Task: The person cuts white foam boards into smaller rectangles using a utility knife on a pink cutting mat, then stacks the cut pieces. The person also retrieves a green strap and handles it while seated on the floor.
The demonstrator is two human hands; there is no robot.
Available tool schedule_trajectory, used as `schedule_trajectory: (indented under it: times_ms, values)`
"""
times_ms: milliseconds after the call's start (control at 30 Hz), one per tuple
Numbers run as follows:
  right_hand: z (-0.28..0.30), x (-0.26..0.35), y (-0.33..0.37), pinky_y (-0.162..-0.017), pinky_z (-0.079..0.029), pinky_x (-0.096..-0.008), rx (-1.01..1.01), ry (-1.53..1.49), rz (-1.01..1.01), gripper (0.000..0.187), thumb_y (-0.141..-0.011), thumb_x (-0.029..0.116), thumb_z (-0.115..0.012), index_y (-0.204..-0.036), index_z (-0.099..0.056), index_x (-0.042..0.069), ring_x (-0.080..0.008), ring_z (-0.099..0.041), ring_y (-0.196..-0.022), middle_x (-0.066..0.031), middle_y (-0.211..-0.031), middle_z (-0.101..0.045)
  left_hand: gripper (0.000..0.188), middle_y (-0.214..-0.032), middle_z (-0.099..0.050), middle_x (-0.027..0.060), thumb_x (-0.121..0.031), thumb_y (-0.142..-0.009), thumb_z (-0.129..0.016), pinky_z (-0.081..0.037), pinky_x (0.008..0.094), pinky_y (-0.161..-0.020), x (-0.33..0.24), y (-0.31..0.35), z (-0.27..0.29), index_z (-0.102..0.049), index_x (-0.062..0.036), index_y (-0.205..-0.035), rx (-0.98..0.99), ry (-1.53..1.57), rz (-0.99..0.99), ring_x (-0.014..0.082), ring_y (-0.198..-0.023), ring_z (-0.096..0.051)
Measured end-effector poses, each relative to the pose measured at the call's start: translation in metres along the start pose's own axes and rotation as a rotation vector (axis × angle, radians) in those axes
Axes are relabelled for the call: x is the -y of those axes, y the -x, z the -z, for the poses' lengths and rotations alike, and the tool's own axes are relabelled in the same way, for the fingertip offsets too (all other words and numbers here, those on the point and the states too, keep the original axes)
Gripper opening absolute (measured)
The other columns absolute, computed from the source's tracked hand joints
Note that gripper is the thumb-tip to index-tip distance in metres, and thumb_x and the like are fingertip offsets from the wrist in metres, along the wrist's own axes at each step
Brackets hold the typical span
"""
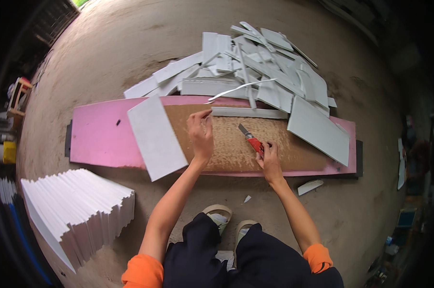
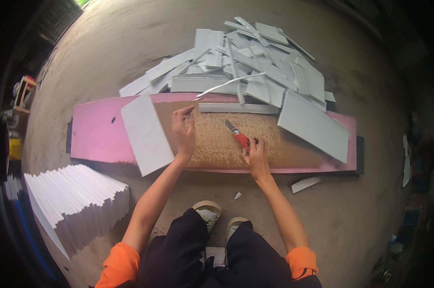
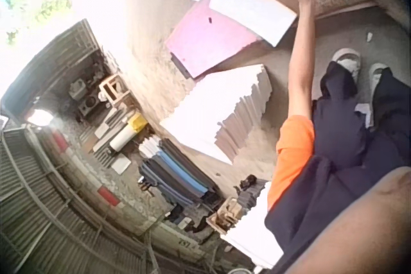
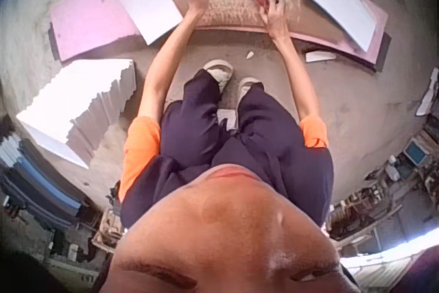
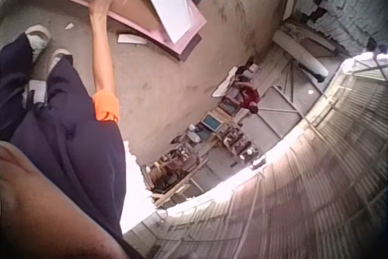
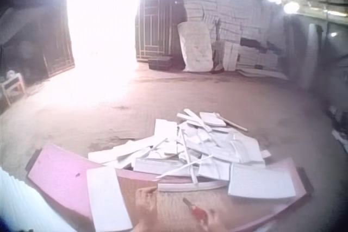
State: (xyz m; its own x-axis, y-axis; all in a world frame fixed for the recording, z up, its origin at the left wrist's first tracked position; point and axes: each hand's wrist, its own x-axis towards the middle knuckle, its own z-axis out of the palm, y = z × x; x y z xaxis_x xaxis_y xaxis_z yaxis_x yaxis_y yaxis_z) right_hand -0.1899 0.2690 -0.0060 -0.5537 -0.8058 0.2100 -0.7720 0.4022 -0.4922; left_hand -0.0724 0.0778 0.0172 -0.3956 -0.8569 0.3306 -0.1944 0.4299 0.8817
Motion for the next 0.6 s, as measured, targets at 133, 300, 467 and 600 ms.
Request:
schedule_trajectory:
  times_ms: [133, 300, 467, 600]
  values:
    - [0.048, -0.04, 0.027, -0.08, -0.042, -0.0385, -0.161, -0.02, -0.188, 0.038, -0.077, 0.009, -0.056, -0.112, -0.045, 0.002, -0.0326, -0.049, -0.095, -0.0202, -0.104, -0.046, 0.023, -0.097, -0.052, 0.0136, -0.005, -0.079, -0.055, -0.043, 0.0321, -0.074, -0.022, -0.012, -0.093, -0.052, -0.0002, -0.101, 0.519, 0.322, 0.171, 0.0227, -0.083, -0.054]
    - [0.096, -0.108, 0.076, -0.08, -0.042, -0.0354, -0.417, -0.089, -0.609, 0.034, -0.08, 0.011, -0.057, -0.111, -0.047, 0.002, -0.0259, -0.052, -0.093, -0.0157, -0.098, -0.053, 0.045, -0.104, -0.052, 0.0209, -0.012, -0.079, -0.059, -0.044, 0.0357, -0.079, -0.032, 0.025, -0.205, -0.039, -0.0006, -0.117, 0.59, 0.134, 0.066, 0.0277, -0.09, -0.055]
    - [0.117, -0.131, 0.123, -0.079, -0.043, -0.0331, -0.504, -0.149, -0.743, 0.031, -0.081, 0.011, -0.055, -0.109, -0.047, 0.0, -0.0235, -0.055, -0.09, -0.0151, -0.098, -0.056, 0.055, -0.101, -0.053, 0.0227, -0.012, -0.076, -0.061, -0.043, 0.0386, -0.078, -0.051, 0.048, -0.238, -0.031, 0.0009, -0.122, 0.533, 0.025, 0.062, 0.0344, -0.088, -0.056]
    - [0.125, -0.122, 0.134, -0.079, -0.043, -0.0329, -0.552, -0.233, -0.767, 0.031, -0.082, 0.012, -0.055, -0.109, -0.047, 0.0, -0.0235, -0.056, -0.088, -0.0147, -0.098, -0.057, 0.061, -0.097, -0.054, 0.0194, -0.004, -0.073, -0.062, -0.043, 0.0377, -0.075, -0.047, 0.047, -0.223, -0.03, -0.0088, -0.125, 0.623, 0.115, 0.255, 0.0314, -0.09, -0.055]
